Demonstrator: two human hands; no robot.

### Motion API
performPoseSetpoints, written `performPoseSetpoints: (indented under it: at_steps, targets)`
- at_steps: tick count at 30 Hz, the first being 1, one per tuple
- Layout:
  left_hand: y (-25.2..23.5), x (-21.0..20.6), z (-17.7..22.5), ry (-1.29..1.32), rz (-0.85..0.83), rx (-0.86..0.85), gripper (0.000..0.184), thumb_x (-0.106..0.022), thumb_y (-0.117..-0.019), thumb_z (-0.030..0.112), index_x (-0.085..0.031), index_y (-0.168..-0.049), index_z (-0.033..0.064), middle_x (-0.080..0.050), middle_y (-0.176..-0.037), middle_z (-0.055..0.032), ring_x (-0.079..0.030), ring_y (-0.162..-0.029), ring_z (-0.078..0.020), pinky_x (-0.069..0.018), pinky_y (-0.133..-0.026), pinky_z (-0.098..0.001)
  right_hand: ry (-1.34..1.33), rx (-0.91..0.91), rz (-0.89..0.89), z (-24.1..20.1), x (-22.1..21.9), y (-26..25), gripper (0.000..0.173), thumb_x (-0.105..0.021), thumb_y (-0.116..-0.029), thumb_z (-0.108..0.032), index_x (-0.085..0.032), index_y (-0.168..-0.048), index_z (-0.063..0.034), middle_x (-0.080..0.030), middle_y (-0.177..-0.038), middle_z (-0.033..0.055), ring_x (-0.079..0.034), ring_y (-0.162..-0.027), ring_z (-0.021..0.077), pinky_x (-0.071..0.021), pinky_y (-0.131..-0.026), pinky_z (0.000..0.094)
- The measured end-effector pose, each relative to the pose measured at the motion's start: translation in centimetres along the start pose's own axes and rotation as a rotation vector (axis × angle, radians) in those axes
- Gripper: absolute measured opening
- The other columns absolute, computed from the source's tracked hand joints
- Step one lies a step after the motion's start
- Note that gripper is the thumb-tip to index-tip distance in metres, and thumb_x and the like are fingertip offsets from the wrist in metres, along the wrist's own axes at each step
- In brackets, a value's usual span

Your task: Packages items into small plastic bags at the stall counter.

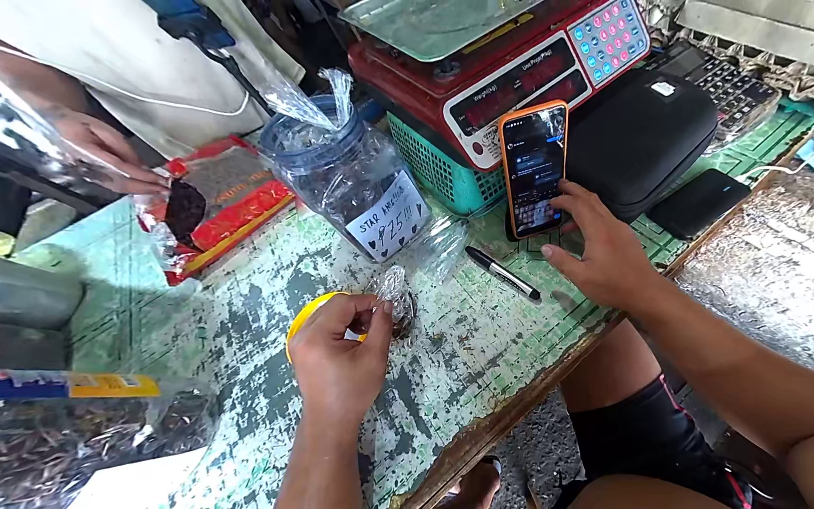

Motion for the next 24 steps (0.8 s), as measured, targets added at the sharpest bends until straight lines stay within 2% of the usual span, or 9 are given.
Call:
performPoseSetpoints:
  at_steps: [4,9,11,13,17,19,21,23,24]
  targets:
    - [0.0,0.0,0.1,-0.019,0.018,-0.014,0.019,-0.062,-0.0967,0.024,-0.070,-0.092,0.0070,-0.063,-0.081,0.0004,-0.060,-0.074,-0.0044,-0.0508,-0.067,-0.0248,-0.024,0.018,-0.035,-0.3,0.1,1.2,0.049,-0.060,-0.0995,-0.039,-0.060,-0.137,-0.0072,-0.049,-0.153,0.0108,-0.067,-0.111,0.0218,-0.0595,-0.088,0.0417]
    - [-0.5,2.1,0.0,-0.029,0.148,-0.031,0.023,-0.059,-0.0999,0.017,-0.069,-0.104,-0.0034,-0.068,-0.102,-0.0181,-0.067,-0.097,-0.0233,-0.0551,-0.089,-0.0422,-0.122,0.054,-0.177,-2.5,0.1,1.2,0.056,-0.068,-0.0957,-0.040,-0.055,-0.142,-0.0123,-0.067,-0.126,0.0068,-0.068,-0.103,0.0198,-0.0592,-0.080,0.0414]
    - [-0.6,3.3,0.0,0.056,0.188,0.029,0.022,-0.059,-0.1006,0.016,-0.069,-0.106,-0.0032,-0.069,-0.102,-0.0138,-0.067,-0.094,-0.0156,-0.0563,-0.089,-0.0352,-0.208,0.159,-0.285,-5.0,0.0,-0.4,0.060,-0.072,-0.0942,-0.039,-0.053,-0.145,-0.0128,-0.068,-0.124,0.0057,-0.067,-0.103,0.0175,-0.0589,-0.079,0.0383]
    - [-1.2,4.0,-0.2,0.236,0.228,0.082,0.013,-0.063,-0.0963,0.011,-0.069,-0.103,0.0008,-0.070,-0.096,-0.0029,-0.066,-0.085,-0.0039,-0.0570,-0.081,-0.0239,-0.327,0.263,-0.368,-8.1,-1.1,-2.8,0.063,-0.076,-0.0909,-0.037,-0.054,-0.144,-0.0126,-0.066,-0.131,0.0048,-0.066,-0.113,0.0148,-0.0585,-0.087,0.0364]
    - [-2.7,5.8,1.0,0.475,0.188,0.104,0.009,-0.066,-0.0939,0.005,-0.069,-0.102,0.0043,-0.071,-0.089,0.0035,-0.067,-0.079,-0.0040,-0.0589,-0.076,-0.0252,-0.446,0.445,-0.566,-14.8,-5.8,-7.1,0.080,-0.084,-0.0843,-0.035,-0.048,-0.150,-0.0073,-0.056,-0.147,0.0123,-0.055,-0.133,0.0235,-0.0507,-0.107,0.0463]
    - [-3.5,7.4,1.4,0.455,0.177,0.068,0.011,-0.066,-0.0936,0.005,-0.070,-0.103,0.0036,-0.071,-0.089,0.0018,-0.068,-0.080,-0.0067,-0.0600,-0.077,-0.0283,-0.471,0.495,-0.679,-16.8,-8.7,-8.1,0.057,-0.079,-0.0903,-0.024,-0.060,-0.140,-0.0054,-0.064,-0.137,0.0130,-0.062,-0.124,0.0236,-0.0527,-0.103,0.0474]
    - [-4.0,9.4,1.1,0.387,0.198,0.064,0.010,-0.066,-0.0935,0.006,-0.070,-0.102,0.0043,-0.071,-0.090,0.0009,-0.068,-0.080,-0.0077,-0.0590,-0.076,-0.0288,-0.565,0.479,-0.741,-17.2,-10.8,-8.3,0.024,-0.067,-0.0982,-0.014,-0.073,-0.121,-0.0077,-0.073,-0.116,0.0071,-0.070,-0.103,0.0155,-0.0590,-0.093,0.0394]
    - [-4.2,10.8,0.5,0.324,0.230,0.084,0.009,-0.066,-0.0935,0.006,-0.070,-0.101,0.0061,-0.071,-0.091,0.0018,-0.067,-0.081,-0.0067,-0.0581,-0.076,-0.0273,-0.719,0.365,-0.743,-16.6,-11.1,-8.1,0.017,-0.065,-0.0996,-0.012,-0.073,-0.112,-0.0043,-0.074,-0.102,0.0073,-0.070,-0.083,0.0140,-0.0604,-0.073,0.0338]
    - [-4.1,11.0,0.1,0.316,0.235,0.098,0.008,-0.066,-0.0938,0.007,-0.069,-0.101,0.0065,-0.071,-0.090,0.0028,-0.067,-0.082,-0.0058,-0.0579,-0.076,-0.0264,-0.763,0.320,-0.743,-16.1,-10.7,-8.1,0.015,-0.066,-0.0986,-0.012,-0.071,-0.110,-0.0031,-0.073,-0.097,0.0079,-0.069,-0.080,0.0146,-0.0603,-0.070,0.0338]
Point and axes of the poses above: each hand's wrist, its own y-axis away from the middle knuckle, its own x-axis out of the back of the hand, z = x × y, the point moved 3 cm from there along -y, towards the middle knuckle
